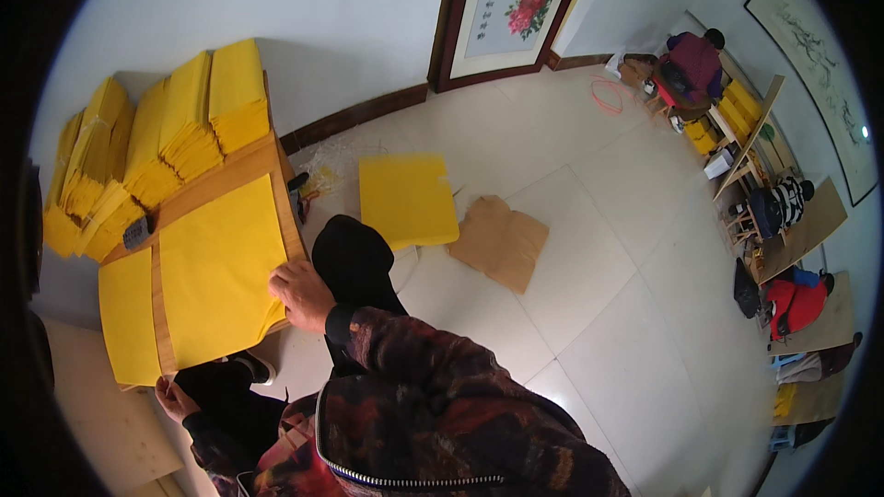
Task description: The person folds yellow paper sheets on a wooden table, aligning edges and pressing creases. They stack the folded sheets and continue folding additional sheets from a nearby pile.
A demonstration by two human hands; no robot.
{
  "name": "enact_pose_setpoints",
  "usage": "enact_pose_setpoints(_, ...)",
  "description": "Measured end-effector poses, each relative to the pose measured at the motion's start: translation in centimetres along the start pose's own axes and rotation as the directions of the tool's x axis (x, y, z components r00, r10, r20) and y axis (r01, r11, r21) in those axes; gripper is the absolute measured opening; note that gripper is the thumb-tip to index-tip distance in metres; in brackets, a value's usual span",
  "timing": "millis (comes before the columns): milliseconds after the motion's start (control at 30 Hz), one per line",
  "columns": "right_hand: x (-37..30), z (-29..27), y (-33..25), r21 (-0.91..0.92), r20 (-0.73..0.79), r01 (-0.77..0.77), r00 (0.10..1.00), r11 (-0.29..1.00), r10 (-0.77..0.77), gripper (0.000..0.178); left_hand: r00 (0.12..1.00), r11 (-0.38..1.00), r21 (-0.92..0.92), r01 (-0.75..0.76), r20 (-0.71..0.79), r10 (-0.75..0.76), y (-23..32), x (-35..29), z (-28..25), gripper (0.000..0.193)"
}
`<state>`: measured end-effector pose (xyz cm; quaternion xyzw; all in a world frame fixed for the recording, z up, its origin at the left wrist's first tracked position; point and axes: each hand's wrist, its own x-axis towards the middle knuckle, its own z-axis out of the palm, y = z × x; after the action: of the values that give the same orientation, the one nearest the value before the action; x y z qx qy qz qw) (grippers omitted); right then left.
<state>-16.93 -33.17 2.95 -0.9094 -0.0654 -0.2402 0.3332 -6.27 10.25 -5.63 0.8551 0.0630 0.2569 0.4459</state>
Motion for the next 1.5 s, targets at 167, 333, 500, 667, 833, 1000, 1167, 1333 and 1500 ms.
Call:
enact_pose_setpoints(167,0.1,0.2,0.3,0.003,-0.042,0.017,0.999,1.0,-0.017,0.027,0.999,0.985,-0.171,-0.032,-0.002,0.032,-1.5,0.7,1.1,0.033)
enact_pose_setpoints(333,0.7,0.3,1.1,0.047,-0.078,0.092,0.993,0.995,-0.088,0.026,0.992,0.989,-0.091,-0.116,-0.059,0.111,1.4,-1.3,2.6,0.027)
enact_pose_setpoints(500,1.0,0.1,0.1,-0.044,-0.036,0.079,0.996,0.996,-0.08,0.031,0.996,0.989,-0.12,-0.09,-0.032,0.087,7.2,-3.2,2.6,0.032)
enact_pose_setpoints(667,1.5,-0.4,-0.1,-0.045,0.035,0.104,0.994,0.994,-0.102,0.023,0.991,0.988,0.083,-0.13,-0.025,0.133,11.0,-3.2,1.8,0.031)
enact_pose_setpoints(833,2.6,-1.1,1.0,-0.031,0.074,0.079,0.994,0.996,-0.077,0.02,0.949,0.911,0.277,-0.305,0.166,0.267,13.5,-3.3,1.6,0.047)
enact_pose_setpoints(1000,3.2,-2.4,2.3,-0.068,0.151,0.068,0.987,0.995,-0.057,0.021,0.676,0.749,0.185,-0.637,0.601,0.427,15.1,-4.1,2.9,0.066)
enact_pose_setpoints(1167,2.9,-3.5,2.9,-0.058,0.179,0.118,0.978,0.991,-0.106,0.017,0.68,0.717,0.223,-0.66,0.583,0.445,15.1,-3.6,4.4,0.055)
enact_pose_setpoints(1333,1.5,-5.4,2.8,-0.045,0.163,-0.017,0.986,0.999,0.024,0.02,0.665,0.734,0.17,-0.658,0.588,0.46,14.6,-3.1,4.3,0.054)
enact_pose_setpoints(1500,1.9,-4.7,1.1,0.091,0.028,-0.045,0.999,0.995,0.043,0.014,0.665,0.743,0.183,-0.644,0.615,0.424,14.9,-3.0,4.4,0.055)
